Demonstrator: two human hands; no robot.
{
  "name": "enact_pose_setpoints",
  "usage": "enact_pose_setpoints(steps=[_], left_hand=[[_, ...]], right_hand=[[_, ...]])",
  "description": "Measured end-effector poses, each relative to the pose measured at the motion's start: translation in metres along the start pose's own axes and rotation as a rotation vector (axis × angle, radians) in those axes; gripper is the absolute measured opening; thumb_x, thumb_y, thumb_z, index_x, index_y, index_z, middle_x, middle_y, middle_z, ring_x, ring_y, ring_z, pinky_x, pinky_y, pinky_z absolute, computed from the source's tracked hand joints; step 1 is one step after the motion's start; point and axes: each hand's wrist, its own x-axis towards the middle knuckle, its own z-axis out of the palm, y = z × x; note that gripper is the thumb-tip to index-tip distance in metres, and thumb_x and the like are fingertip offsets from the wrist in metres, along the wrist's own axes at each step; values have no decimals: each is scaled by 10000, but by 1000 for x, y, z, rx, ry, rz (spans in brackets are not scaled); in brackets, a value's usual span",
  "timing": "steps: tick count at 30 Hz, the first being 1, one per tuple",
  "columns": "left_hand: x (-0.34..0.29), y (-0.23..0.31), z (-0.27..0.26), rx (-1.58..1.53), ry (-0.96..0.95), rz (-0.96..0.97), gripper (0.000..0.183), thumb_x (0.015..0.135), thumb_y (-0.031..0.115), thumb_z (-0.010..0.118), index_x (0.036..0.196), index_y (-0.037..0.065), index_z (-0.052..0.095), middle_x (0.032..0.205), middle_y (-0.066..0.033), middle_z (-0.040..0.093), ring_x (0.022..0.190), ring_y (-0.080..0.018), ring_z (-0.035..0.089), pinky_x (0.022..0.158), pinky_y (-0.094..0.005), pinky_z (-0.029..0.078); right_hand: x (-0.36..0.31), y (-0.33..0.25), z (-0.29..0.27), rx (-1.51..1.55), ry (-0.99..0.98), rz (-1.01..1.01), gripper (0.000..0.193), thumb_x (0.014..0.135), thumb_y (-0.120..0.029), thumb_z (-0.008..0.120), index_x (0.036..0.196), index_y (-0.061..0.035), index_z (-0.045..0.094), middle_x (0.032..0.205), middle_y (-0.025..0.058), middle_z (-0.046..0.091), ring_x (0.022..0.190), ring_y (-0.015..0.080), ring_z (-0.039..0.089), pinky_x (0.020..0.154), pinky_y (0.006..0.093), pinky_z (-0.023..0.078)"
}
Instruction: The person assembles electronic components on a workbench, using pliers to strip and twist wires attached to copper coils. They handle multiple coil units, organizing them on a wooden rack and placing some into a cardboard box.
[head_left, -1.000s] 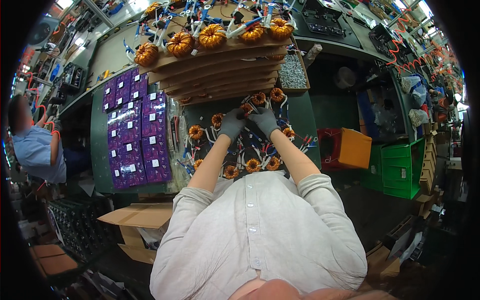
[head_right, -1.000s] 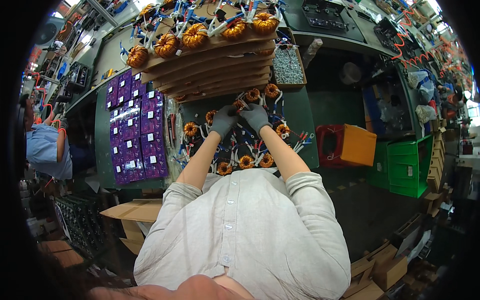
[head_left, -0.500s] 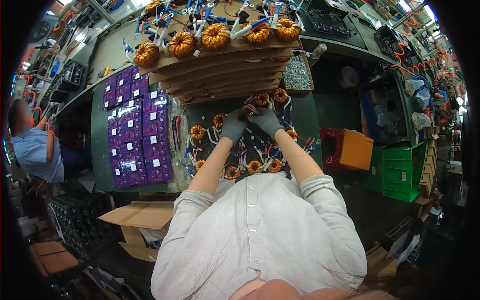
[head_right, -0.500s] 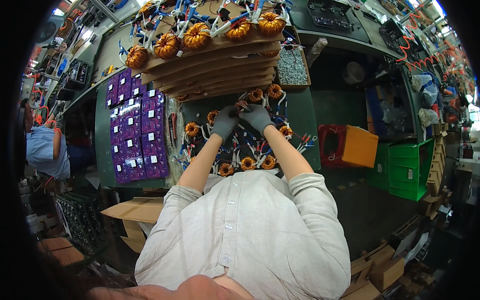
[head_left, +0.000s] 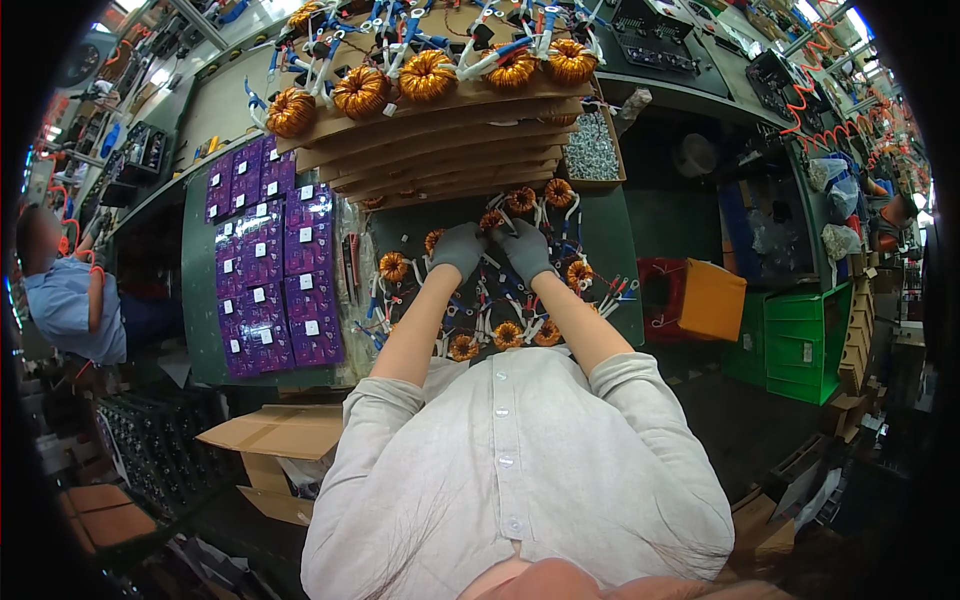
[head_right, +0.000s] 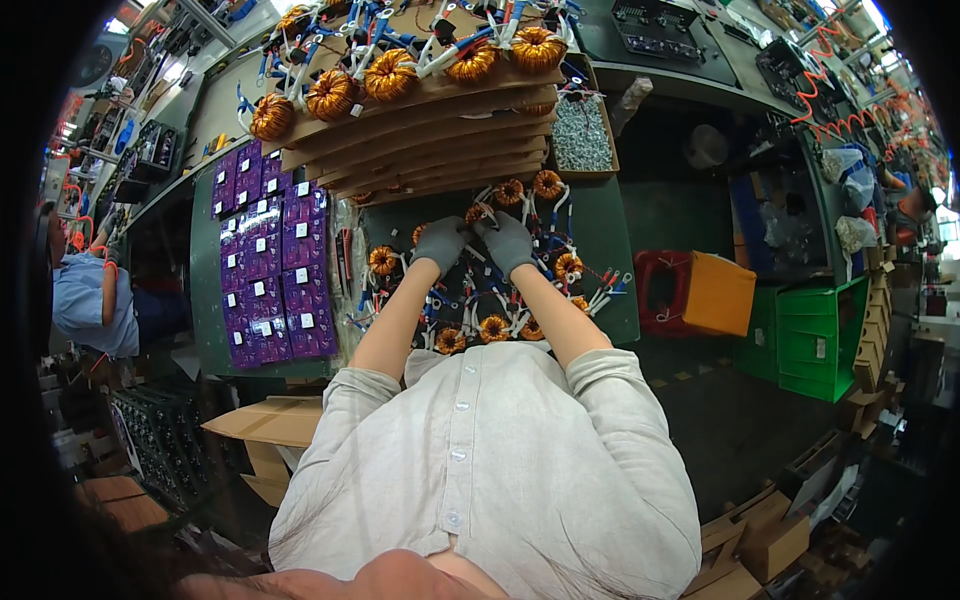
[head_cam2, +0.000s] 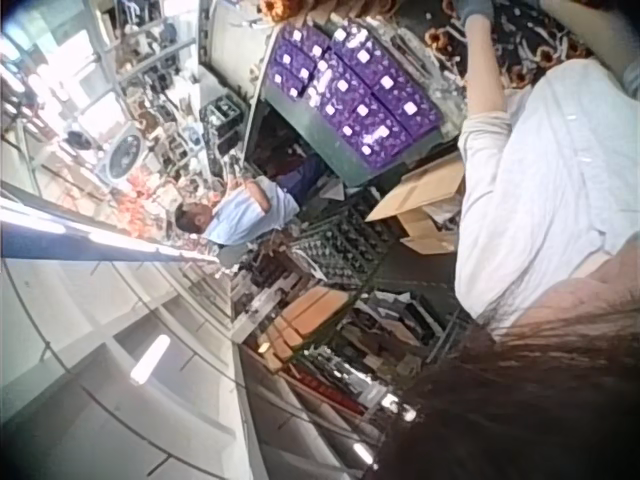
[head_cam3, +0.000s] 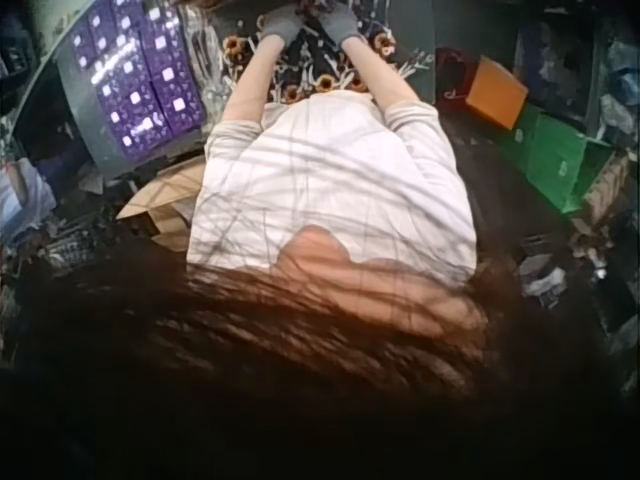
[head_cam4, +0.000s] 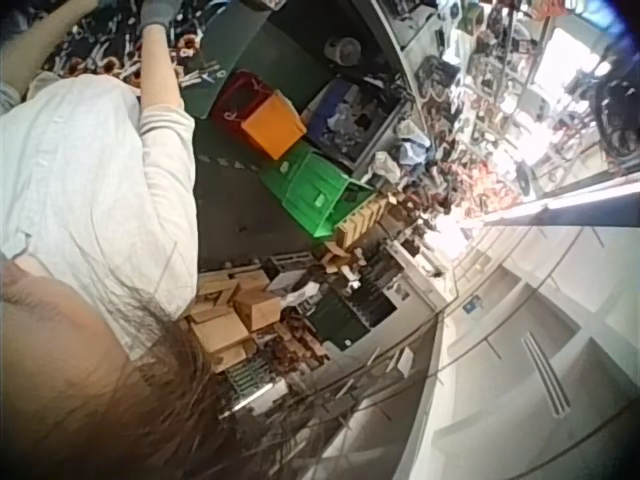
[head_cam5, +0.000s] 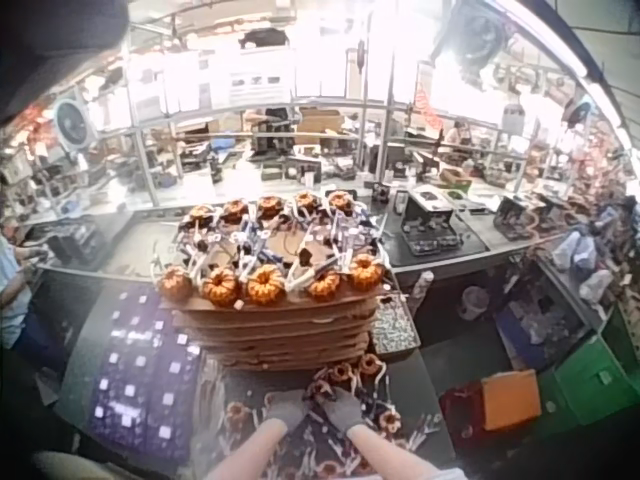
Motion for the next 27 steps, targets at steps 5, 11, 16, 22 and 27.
enact_pose_setpoints(steps=[5,11,16,22,27], left_hand=[[-7,-7,1,-208,-41,28,313,800,260,573,1011,41,648,958,-136,657,915,-285,618,801,-362,469],[-23,-13,5,-696,-161,80,322,815,241,542,1001,-8,627,904,-98,628,806,-182,598,673,-286,488],[-9,-22,5,-845,-139,78,328,815,190,553,1080,0,596,1029,-132,621,883,-214,618,774,-304,485],[-20,-5,-1,-446,-47,135,261,779,182,616,1006,62,661,999,-108,666,918,-228,637,816,-315,482],[-10,-4,-2,-514,-2,59,224,732,166,669,908,28,682,845,-91,676,786,-170,645,725,-280,492]], right_hand=[[3,-2,0,30,-30,-7,402,802,-344,653,1013,-2,639,933,177,663,872,299,632,775,355,465],[-1,-11,-10,311,-180,86,376,821,-318,624,1011,6,633,903,141,672,833,286,633,750,349,477],[11,5,-24,715,-420,415,287,846,-273,617,973,-17,650,813,69,644,730,139,590,667,260,460],[3,-4,-31,745,-334,340,238,827,-206,669,985,-30,656,749,-1,619,607,66,531,532,213,401],[9,1,-33,700,-343,356,307,788,-211,719,1017,-18,651,724,-20,603,570,58,507,495,213,372]])
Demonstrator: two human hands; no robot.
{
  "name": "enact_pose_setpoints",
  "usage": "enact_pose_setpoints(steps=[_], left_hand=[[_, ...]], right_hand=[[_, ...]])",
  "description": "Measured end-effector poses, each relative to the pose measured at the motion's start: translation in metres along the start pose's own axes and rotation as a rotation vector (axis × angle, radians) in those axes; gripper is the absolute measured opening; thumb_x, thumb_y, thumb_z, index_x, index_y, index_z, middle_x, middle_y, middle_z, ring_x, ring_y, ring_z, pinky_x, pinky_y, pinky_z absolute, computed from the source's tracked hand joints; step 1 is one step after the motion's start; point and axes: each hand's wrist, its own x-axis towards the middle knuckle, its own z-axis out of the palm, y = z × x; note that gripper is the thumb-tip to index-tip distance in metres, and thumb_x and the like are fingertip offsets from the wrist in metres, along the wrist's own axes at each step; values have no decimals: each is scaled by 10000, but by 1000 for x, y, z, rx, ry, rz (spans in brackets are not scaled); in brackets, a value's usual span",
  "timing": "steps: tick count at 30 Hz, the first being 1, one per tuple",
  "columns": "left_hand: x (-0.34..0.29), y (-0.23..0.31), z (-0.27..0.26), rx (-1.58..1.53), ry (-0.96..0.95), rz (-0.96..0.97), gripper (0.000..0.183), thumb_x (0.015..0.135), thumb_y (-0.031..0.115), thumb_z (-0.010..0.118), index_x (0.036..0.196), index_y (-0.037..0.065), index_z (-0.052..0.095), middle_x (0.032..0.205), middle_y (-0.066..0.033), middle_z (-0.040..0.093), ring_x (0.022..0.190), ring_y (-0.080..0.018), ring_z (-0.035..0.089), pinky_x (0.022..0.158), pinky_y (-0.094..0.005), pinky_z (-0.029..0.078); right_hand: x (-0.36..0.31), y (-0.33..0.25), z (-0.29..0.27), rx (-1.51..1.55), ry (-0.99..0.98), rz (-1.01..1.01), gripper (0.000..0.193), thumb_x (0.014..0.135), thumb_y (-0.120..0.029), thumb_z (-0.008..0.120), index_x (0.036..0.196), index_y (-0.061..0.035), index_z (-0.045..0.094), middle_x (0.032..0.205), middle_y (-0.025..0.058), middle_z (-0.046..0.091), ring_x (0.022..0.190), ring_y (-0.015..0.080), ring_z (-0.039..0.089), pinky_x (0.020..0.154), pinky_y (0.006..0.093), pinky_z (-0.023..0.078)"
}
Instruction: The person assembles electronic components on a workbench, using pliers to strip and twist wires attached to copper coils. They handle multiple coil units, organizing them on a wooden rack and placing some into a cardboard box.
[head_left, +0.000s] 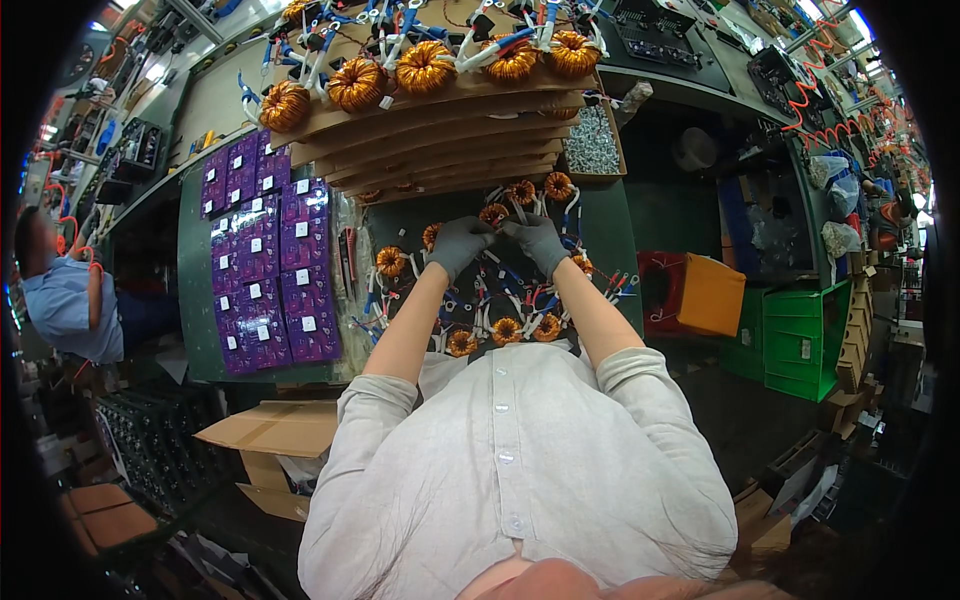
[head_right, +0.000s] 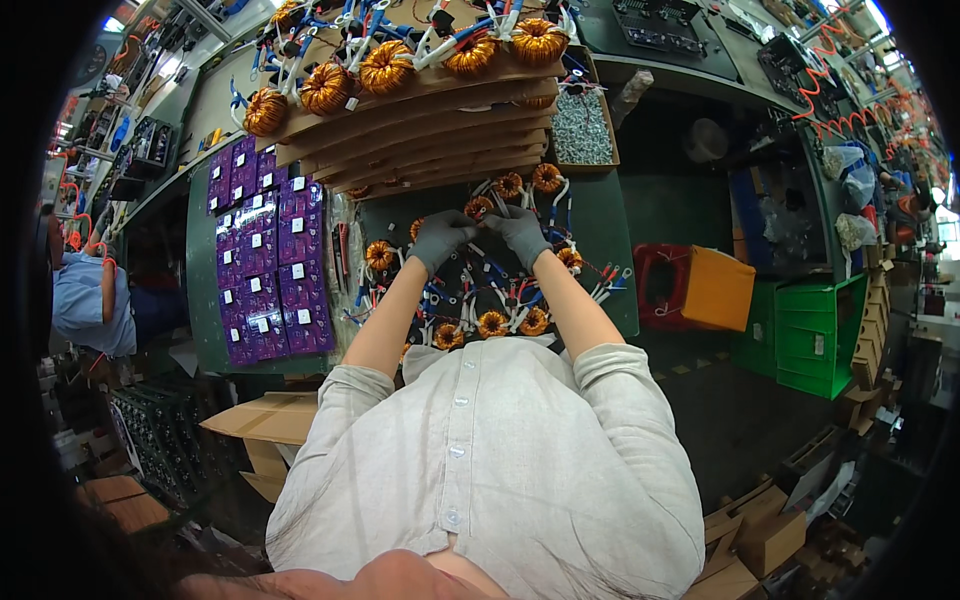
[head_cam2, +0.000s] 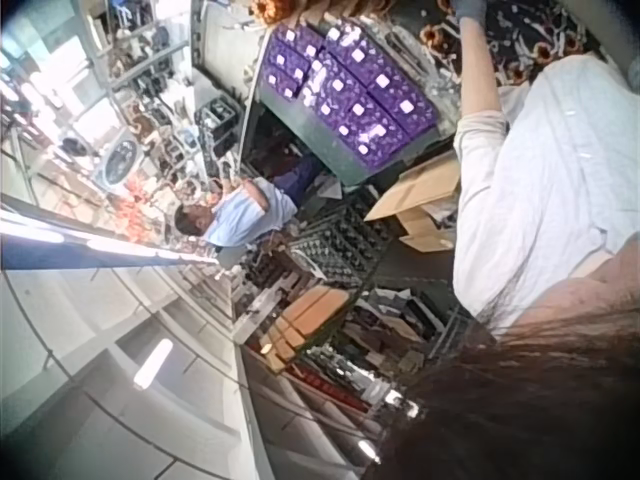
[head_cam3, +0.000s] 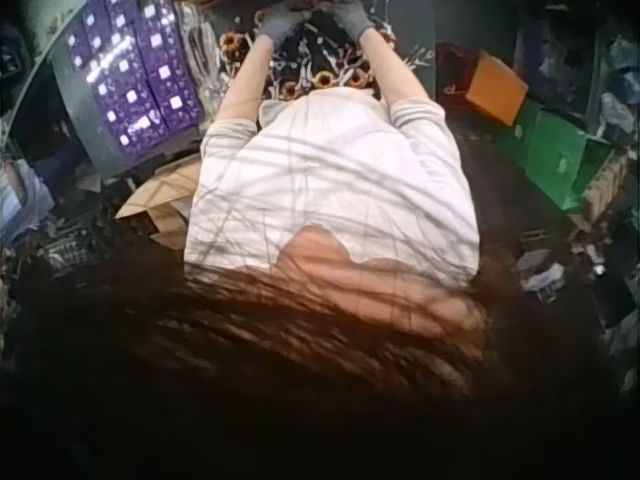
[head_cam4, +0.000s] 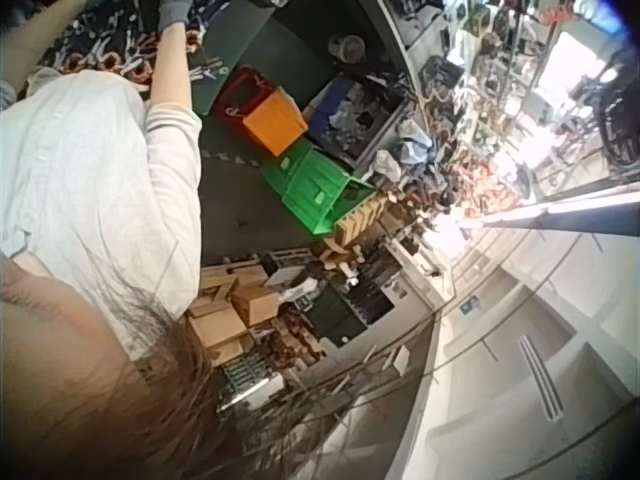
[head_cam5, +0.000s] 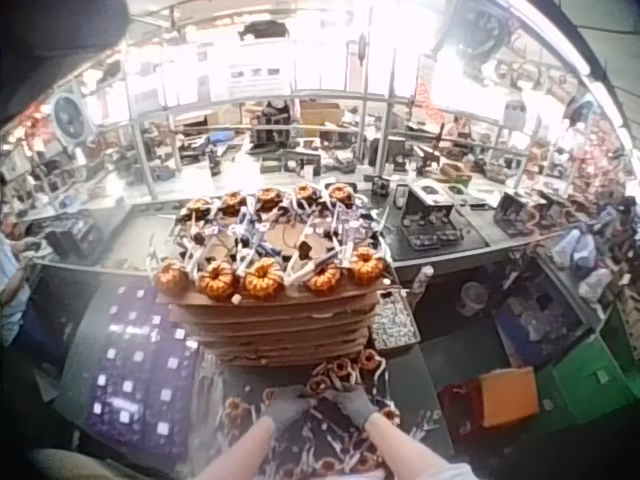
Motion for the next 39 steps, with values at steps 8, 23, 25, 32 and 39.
enact_pose_setpoints(steps=[8,23,25,32,39], left_hand=[[11,-15,5,-11,-1,-77,215,690,187,676,851,45,687,810,-107,676,773,-206,645,726,-304,484],[2,-3,26,634,113,171,341,781,180,594,1120,173,559,997,-116,623,949,-317,610,786,-435,492],[-3,-4,26,643,146,208,311,771,175,597,1081,161,583,963,-118,622,947,-323,604,777,-432,494],[-23,1,-2,1095,-410,383,211,707,205,630,870,87,693,937,-103,635,943,-296,594,812,-390,488],[-10,74,-13,959,-713,81,395,791,350,573,1127,150,633,1030,-148,648,1002,-310,601,866,-403,457]], right_hand=[[8,6,-5,13,-6,42,342,775,-236,735,1024,-18,651,679,-30,568,513,49,461,455,215,339],[-14,20,29,63,-30,-254,264,778,-77,681,1018,24,637,905,34,654,804,92,573,747,235,460],[-20,12,22,-64,-30,-237,255,785,-88,680,1011,22,636,887,20,642,790,84,558,730,229,453],[-61,-21,-30,-52,198,-188,284,885,-273,556,978,-10,611,752,-31,546,678,61,462,607,232,388],[-113,-2,-93,1,308,-247,285,949,-311,504,1070,-72,603,672,-65,473,523,8,366,444,166,279]])
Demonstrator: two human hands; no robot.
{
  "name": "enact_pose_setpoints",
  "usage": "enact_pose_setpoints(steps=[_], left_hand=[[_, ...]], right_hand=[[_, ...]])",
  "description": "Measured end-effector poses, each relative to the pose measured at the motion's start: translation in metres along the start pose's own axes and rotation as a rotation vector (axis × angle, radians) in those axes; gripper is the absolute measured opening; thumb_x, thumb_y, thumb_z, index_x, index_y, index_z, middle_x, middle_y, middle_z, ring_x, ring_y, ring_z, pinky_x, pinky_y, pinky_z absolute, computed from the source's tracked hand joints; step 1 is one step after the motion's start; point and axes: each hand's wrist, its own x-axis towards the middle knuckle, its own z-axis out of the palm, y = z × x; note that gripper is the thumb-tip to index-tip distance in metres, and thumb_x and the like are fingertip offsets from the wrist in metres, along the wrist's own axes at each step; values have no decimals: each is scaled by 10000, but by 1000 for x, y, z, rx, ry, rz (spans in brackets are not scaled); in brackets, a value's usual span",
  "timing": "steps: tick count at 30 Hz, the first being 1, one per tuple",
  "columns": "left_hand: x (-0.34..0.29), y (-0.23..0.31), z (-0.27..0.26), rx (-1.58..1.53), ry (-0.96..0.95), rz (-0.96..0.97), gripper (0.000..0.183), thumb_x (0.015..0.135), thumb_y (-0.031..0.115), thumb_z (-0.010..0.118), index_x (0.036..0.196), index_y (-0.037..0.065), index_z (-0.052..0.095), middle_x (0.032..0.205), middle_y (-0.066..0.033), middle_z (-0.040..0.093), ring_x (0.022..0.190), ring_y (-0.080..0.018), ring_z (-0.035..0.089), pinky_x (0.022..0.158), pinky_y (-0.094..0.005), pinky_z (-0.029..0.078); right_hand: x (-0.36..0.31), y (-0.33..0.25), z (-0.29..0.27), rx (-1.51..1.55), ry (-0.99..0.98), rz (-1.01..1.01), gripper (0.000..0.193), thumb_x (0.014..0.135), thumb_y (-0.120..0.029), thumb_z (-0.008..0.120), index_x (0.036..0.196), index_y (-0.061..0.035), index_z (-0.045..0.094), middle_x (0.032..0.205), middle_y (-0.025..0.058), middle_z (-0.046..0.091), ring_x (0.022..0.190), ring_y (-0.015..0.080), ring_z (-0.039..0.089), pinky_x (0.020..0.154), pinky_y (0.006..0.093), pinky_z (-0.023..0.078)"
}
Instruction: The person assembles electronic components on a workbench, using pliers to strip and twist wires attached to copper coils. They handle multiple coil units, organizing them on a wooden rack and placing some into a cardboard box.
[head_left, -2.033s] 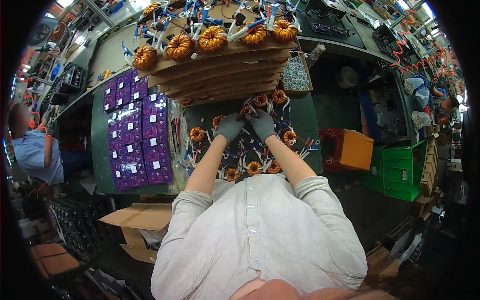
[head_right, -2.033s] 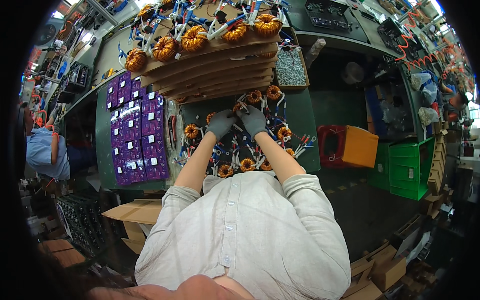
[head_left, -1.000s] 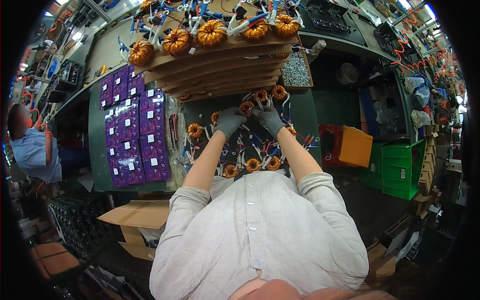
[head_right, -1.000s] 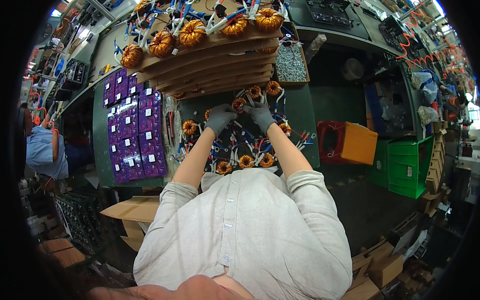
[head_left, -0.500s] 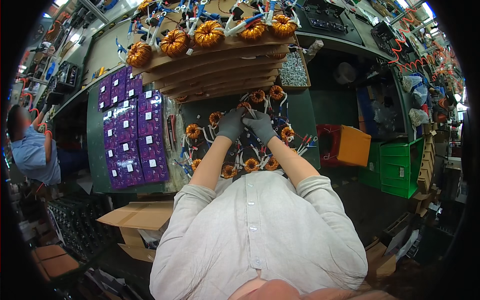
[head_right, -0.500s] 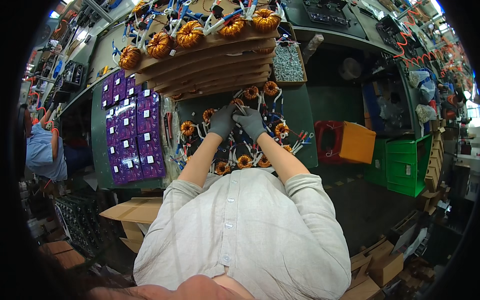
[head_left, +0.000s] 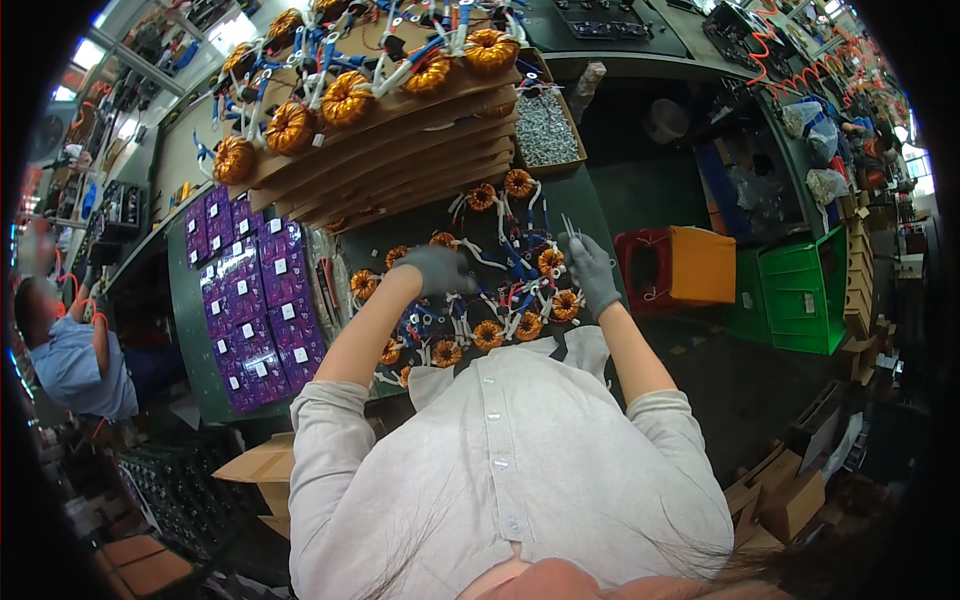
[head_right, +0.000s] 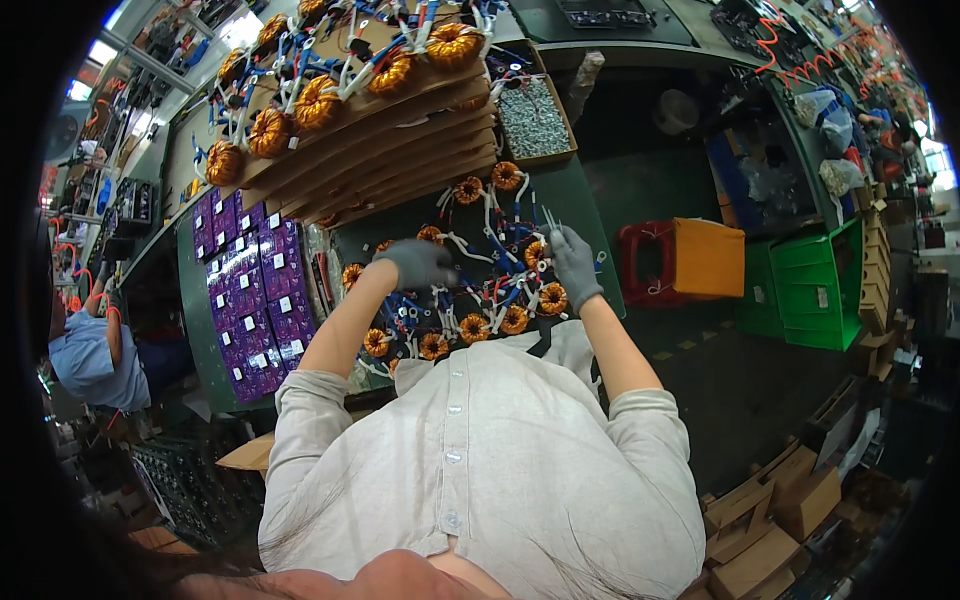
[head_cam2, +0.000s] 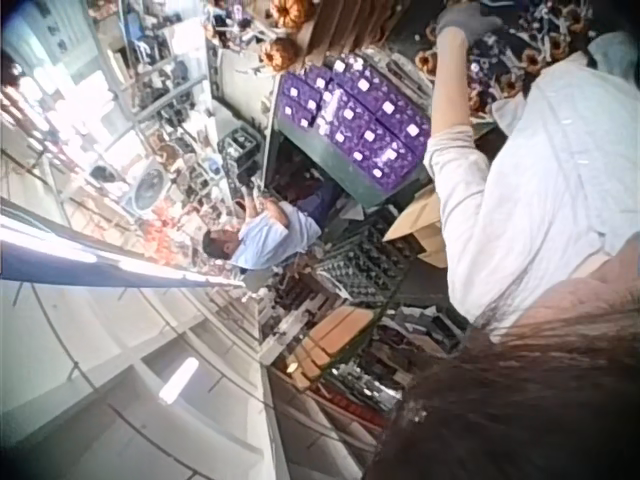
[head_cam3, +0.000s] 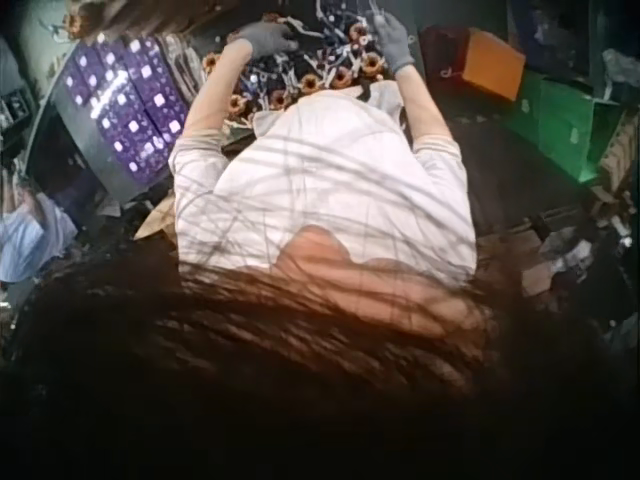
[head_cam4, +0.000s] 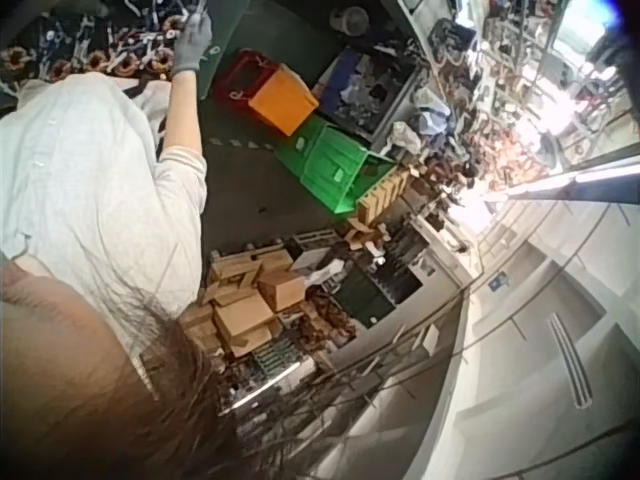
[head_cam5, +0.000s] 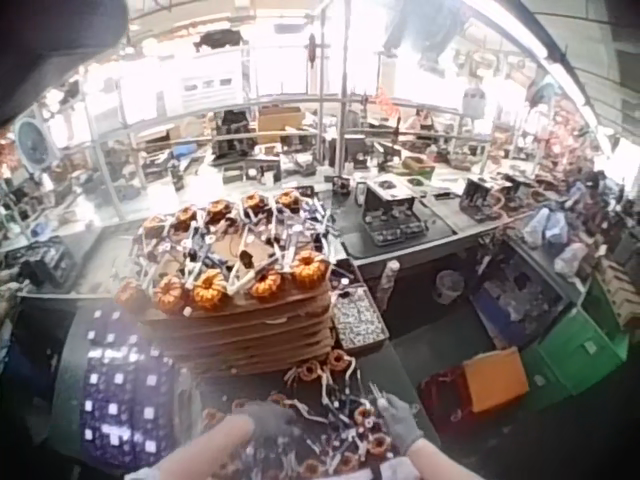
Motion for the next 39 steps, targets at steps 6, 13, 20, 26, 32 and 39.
enact_pose_setpoints(steps=[6,13,20,26,32,39], left_hand=[[88,-37,11,146,440,-49,241,864,183,497,1020,200,680,1039,-130,631,997,-282,603,861,-408,466],[97,-44,-5,932,486,222,187,807,166,557,907,157,715,1010,-60,612,1021,-247,574,858,-411,464],[67,-7,-54,600,453,217,191,812,129,540,901,125,710,1001,-94,606,994,-279,580,838,-396,475],[-20,-1,-49,109,506,35,170,769,130,587,901,120,694,962,-119,614,920,-300,599,805,-398,482],[-65,31,52,-369,432,-232,252,792,266,577,965,109,670,961,-135,658,920,-316,619,809,-401,486],[-18,41,162,-872,688,-378,360,793,269,654,1095,80,599,931,-142,661,861,-285,634,758,-362,487]], right_hand=[[-7,35,-4,78,85,21,196,933,-212,541,1020,-45,595,673,-42,490,563,32,411,498,197,334],[-19,35,-8,68,58,56,225,914,-217,567,991,-6,569,685,-35,496,581,35,422,513,210,357],[-31,31,-24,207,113,75,203,894,-223,596,939,-25,597,670,-50,483,564,28,411,505,197,339],[-32,15,-28,232,145,66,168,865,-222,634,909,-60,616,635,-70,471,525,14,390,466,187,305],[-34,5,1,302,11,88,162,828,-187,687,923,-57,669,691,-72,552,568,3,445,494,168,342],[-29,19,52,-207,-433,59,201,786,-159,679,910,-1,673,796,13,649,720,70,557,656,236,447]])
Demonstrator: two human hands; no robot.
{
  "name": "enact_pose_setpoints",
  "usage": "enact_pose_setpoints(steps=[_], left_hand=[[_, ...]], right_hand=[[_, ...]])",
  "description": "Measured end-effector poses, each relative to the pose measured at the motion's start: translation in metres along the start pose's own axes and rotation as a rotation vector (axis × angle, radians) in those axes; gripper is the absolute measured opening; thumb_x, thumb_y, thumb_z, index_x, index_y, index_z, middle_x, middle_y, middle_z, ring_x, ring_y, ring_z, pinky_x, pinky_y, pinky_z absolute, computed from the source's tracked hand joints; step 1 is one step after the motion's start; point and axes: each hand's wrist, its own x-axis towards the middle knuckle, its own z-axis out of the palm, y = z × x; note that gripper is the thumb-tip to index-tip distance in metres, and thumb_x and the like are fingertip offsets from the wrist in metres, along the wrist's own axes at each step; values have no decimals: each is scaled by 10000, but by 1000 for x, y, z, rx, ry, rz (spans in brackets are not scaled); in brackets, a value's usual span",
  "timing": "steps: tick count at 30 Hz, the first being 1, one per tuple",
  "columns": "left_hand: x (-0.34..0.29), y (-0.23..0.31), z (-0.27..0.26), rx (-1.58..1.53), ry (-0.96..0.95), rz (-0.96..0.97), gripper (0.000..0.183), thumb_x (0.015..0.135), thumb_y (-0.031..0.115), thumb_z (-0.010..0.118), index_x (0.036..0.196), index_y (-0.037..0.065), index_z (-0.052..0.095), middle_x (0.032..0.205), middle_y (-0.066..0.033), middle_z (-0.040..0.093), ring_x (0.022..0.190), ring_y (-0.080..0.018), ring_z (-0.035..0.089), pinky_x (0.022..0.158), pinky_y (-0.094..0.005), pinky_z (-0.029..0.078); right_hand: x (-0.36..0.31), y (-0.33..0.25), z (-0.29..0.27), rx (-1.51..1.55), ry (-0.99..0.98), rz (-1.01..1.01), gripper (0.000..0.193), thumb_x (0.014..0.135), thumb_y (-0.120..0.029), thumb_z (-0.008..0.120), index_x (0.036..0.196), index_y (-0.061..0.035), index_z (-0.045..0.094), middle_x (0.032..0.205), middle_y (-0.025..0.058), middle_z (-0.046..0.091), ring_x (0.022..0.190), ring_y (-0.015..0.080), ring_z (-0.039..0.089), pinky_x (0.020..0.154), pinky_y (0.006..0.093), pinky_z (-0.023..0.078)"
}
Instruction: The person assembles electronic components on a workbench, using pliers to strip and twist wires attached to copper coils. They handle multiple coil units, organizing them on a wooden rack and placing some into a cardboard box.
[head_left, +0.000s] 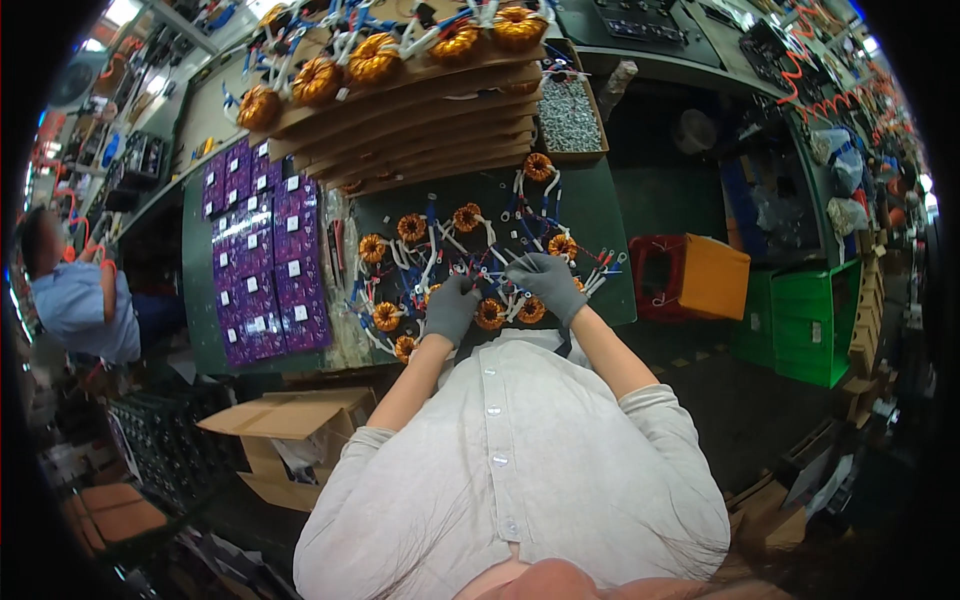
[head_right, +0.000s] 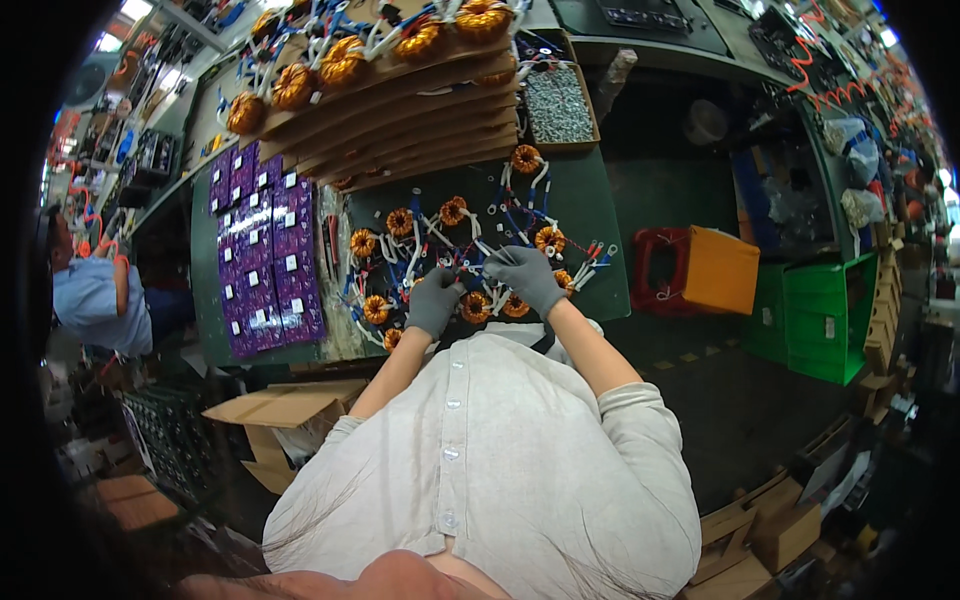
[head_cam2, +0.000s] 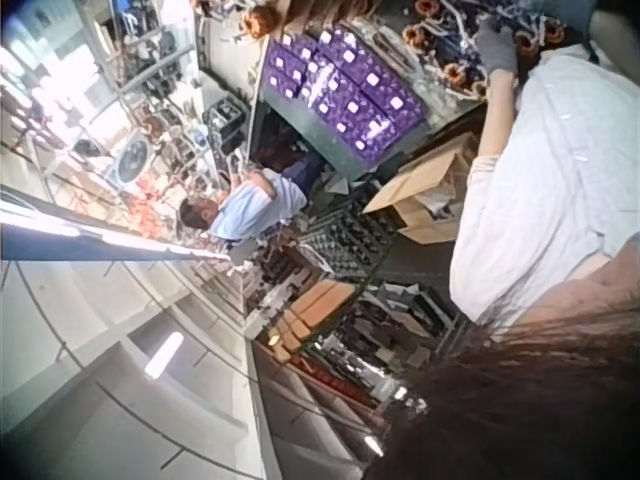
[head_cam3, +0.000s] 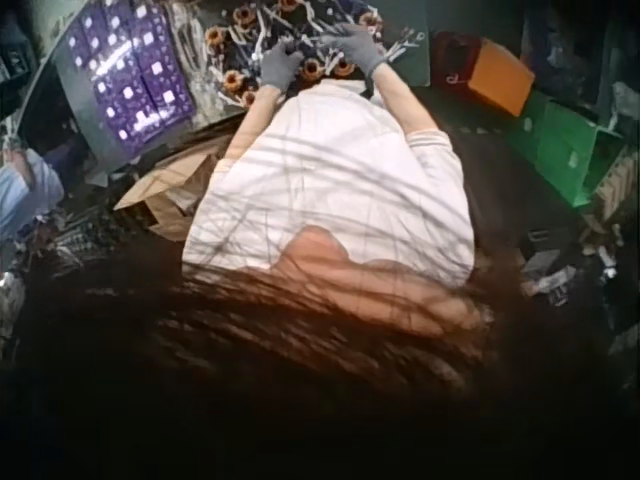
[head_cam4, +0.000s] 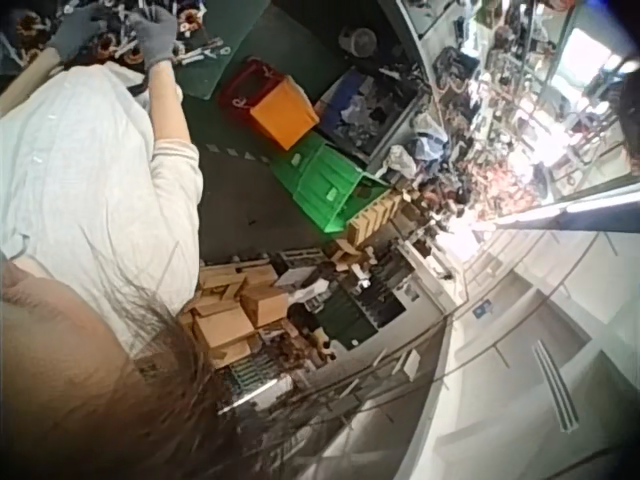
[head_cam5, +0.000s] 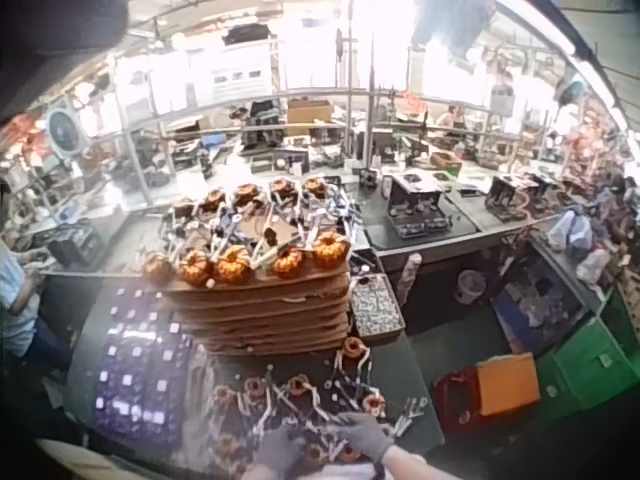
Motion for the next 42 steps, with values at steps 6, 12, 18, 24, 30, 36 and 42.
enact_pose_setpoints(steps=[6,12,18,24,30,36,42], left_hand=[[-17,44,-20,132,-47,42,419,832,332,597,1167,83,561,1026,-142,649,958,-302,621,838,-369,473],[-14,7,-14,-286,-22,47,427,817,306,650,1167,68,594,1015,-125,659,922,-227,638,824,-307,483],[-11,-2,-17,-291,-64,104,445,798,223,676,1193,41,582,996,-96,664,836,-144,627,740,-265,499],[-14,-2,-21,-338,-61,31,432,790,158,660,1193,21,586,995,-92,664,820,-129,626,734,-257,509],[-14,-11,-19,-238,35,74,389,790,147,636,1160,33,605,1013,-114,669,875,-178,646,772,-289,505],[-11,1,-26,152,5,-21,276,798,225,619,1006,46,649,940,-132,660,852,-257,639,737,-343,488],[-15,-11,-26,-264,-184,23,252,828,236,607,917,2,632,780,-84,631,740,-176,614,613,-308,492]], right_hand=[[15,6,-2,-87,-17,77,169,783,-117,682,879,21,662,770,32,647,677,90,571,639,243,462],[14,5,-5,-56,-37,132,176,778,-122,680,879,21,653,765,32,639,678,96,570,644,242,455],[19,6,18,-61,-157,90,190,772,-174,685,850,-2,657,723,22,622,663,93,542,616,258,438],[28,10,42,-288,-206,46,266,773,-233,692,917,-12,656,790,94,660,714,172,595,684,307,463],[23,13,51,-325,-168,-43,292,793,-274,679,961,-37,648,880,120,669,790,230,627,712,320,471],[18,4,54,-422,-153,-2,315,802,-284,677,973,-26,618,892,150,650,807,268,618,725,345,469],[30,20,63,-380,-103,-54,312,813,-284,662,966,-17,615,897,153,644,805,268,615,714,349,461]])
